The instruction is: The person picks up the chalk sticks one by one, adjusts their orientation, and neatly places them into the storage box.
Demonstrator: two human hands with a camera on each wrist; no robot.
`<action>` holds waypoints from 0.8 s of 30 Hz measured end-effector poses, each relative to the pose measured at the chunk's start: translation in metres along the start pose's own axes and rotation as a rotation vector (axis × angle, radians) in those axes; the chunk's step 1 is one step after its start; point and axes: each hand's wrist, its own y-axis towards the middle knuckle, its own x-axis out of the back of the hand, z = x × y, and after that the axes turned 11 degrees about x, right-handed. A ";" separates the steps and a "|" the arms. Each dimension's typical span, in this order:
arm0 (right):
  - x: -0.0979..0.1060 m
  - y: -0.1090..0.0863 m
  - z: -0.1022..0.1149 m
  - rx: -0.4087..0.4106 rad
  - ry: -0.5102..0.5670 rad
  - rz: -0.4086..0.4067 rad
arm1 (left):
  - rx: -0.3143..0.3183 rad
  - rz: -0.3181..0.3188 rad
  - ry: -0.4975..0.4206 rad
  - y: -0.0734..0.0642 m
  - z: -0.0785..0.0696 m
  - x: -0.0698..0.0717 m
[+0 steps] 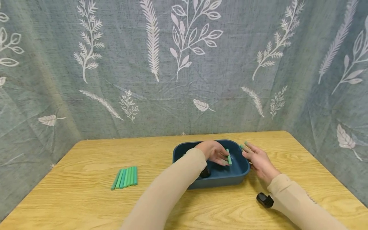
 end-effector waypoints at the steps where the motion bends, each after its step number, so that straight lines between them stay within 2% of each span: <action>1: -0.001 0.000 0.000 -0.002 0.005 -0.003 | 0.005 -0.002 0.003 0.002 0.001 -0.001; 11: -0.001 -0.001 0.000 -0.005 0.008 -0.009 | 0.051 0.022 0.013 0.009 0.001 -0.009; 18: -0.001 -0.001 0.001 -0.004 0.013 -0.008 | 0.027 0.042 0.084 0.008 0.001 -0.008; 24: -0.001 -0.001 0.000 -0.006 0.008 -0.007 | 0.003 0.038 0.046 0.000 0.000 -0.002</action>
